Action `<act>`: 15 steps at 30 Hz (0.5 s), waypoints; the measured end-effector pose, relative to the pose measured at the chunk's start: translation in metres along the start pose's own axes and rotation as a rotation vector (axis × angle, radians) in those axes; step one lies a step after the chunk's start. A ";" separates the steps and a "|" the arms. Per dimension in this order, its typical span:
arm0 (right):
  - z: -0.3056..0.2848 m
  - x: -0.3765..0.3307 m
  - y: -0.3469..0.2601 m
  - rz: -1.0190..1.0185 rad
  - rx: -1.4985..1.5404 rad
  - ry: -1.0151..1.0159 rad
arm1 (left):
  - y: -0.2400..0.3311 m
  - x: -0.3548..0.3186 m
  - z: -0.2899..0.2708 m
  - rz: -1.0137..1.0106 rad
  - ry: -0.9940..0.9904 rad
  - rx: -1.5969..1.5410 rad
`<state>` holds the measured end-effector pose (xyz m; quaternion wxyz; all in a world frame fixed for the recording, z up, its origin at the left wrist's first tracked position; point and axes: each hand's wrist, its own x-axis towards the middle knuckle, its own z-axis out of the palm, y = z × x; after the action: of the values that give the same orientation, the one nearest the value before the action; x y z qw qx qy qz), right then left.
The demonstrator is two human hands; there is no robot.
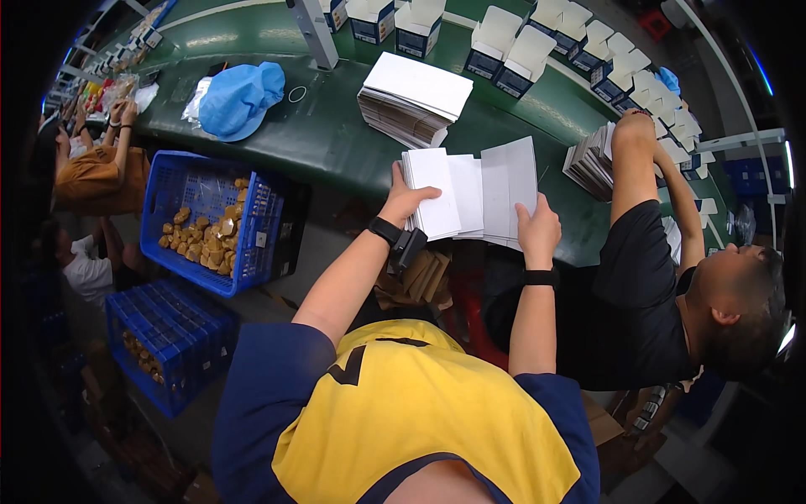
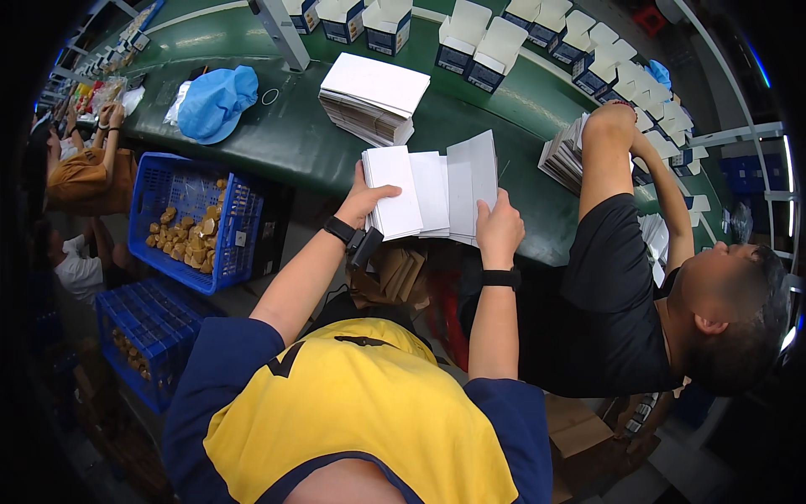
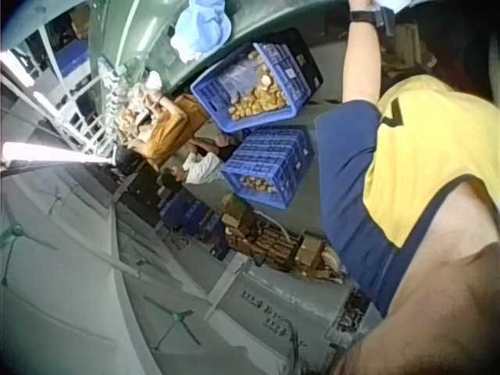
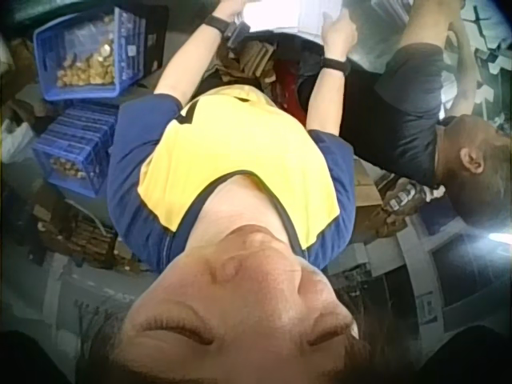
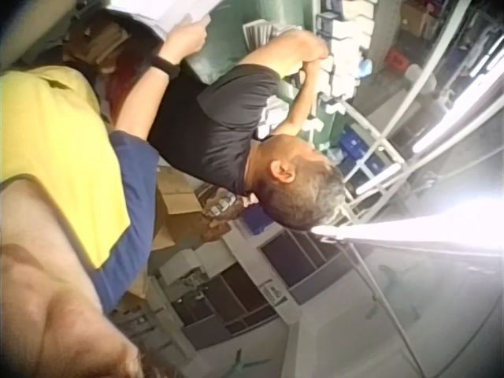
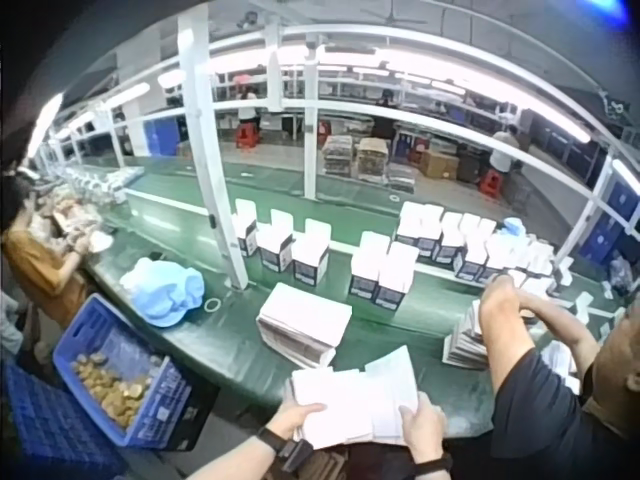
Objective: Assembling and folding cardboard boxes on a factory production line.
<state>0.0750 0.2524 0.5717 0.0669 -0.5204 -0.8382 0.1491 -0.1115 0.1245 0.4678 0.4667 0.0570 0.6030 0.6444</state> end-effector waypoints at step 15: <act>-0.023 -0.003 -0.003 -0.104 0.342 0.209 | -0.007 0.001 -0.014 0.101 -0.145 -0.137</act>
<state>0.0799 0.2523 0.5949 0.2487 -0.4701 -0.8148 0.2308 -0.1172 0.1138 0.4578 0.4788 0.1017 0.5184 0.7011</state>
